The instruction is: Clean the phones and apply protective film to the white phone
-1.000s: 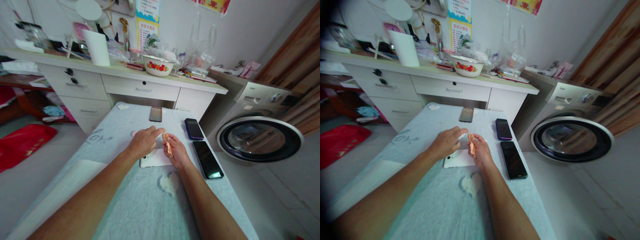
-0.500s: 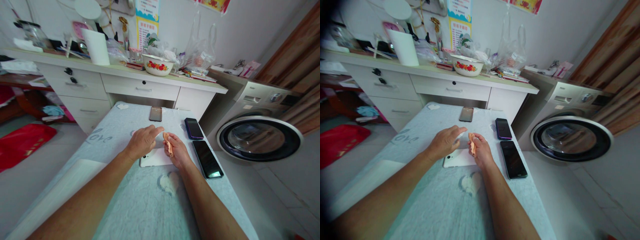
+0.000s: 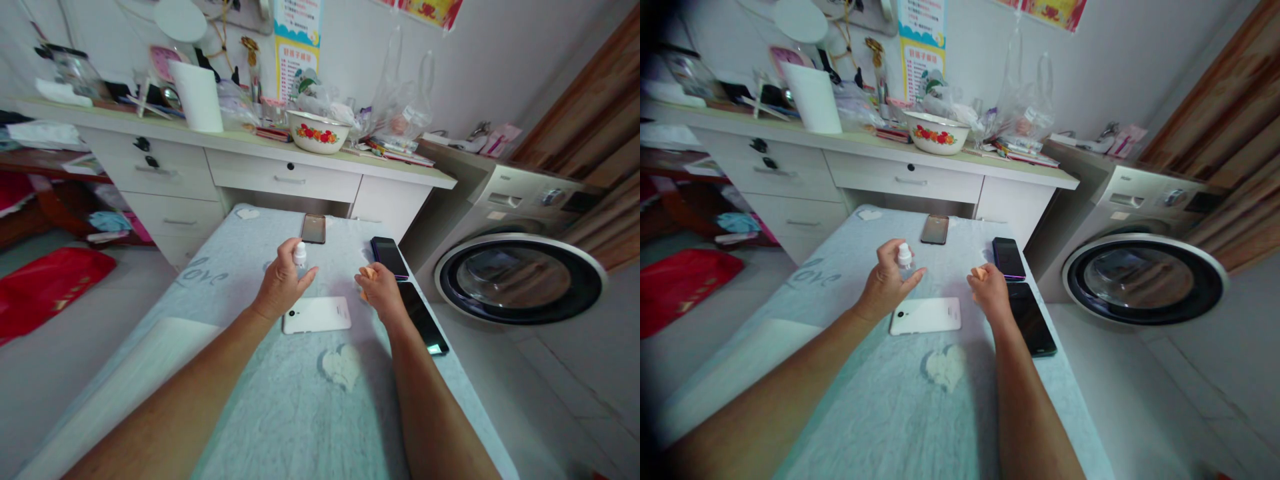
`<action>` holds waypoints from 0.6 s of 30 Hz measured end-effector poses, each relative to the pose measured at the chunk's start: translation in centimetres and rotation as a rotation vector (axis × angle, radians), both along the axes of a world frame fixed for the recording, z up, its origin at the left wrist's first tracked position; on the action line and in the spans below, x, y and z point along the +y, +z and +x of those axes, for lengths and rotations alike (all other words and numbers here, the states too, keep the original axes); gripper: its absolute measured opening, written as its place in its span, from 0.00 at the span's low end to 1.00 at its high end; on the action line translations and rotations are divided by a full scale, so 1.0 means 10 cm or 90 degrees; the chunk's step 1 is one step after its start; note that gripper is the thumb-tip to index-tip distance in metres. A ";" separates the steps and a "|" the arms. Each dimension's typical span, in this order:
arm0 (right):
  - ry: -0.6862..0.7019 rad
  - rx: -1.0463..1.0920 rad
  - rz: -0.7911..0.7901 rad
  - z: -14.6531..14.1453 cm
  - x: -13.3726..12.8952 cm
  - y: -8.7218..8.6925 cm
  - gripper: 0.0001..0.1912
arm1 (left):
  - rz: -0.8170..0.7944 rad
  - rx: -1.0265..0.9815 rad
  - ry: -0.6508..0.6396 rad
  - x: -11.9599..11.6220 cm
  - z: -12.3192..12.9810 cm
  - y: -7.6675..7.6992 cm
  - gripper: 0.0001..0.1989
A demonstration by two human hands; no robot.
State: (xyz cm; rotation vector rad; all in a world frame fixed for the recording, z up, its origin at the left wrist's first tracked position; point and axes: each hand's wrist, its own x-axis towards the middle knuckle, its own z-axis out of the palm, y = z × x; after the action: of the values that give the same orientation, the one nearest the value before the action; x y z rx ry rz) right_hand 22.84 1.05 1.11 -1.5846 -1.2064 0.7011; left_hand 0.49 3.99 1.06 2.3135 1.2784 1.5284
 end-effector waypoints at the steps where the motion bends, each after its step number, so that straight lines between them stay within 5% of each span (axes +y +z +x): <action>1: -0.011 -0.082 -0.006 0.02 0.00 -0.01 0.10 | -0.014 -0.013 -0.003 0.00 0.00 -0.01 0.33; 4: -0.034 -0.274 -0.002 0.04 -0.01 -0.02 0.06 | -0.046 -0.040 -0.013 0.01 0.02 -0.05 0.32; 9: -0.003 -0.396 0.021 0.01 -0.02 -0.02 0.07 | -0.084 -0.058 -0.037 0.02 0.06 -0.08 0.32; 18: 0.043 -0.320 0.044 0.03 -0.01 -0.13 0.04 | -0.085 0.004 -0.047 -0.04 0.04 0.03 0.29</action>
State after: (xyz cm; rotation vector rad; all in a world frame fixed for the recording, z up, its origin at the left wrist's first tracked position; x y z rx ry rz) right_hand 23.18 0.99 -0.18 -1.7224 -1.6329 0.2994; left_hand 0.91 3.61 1.35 2.2571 1.2415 1.3717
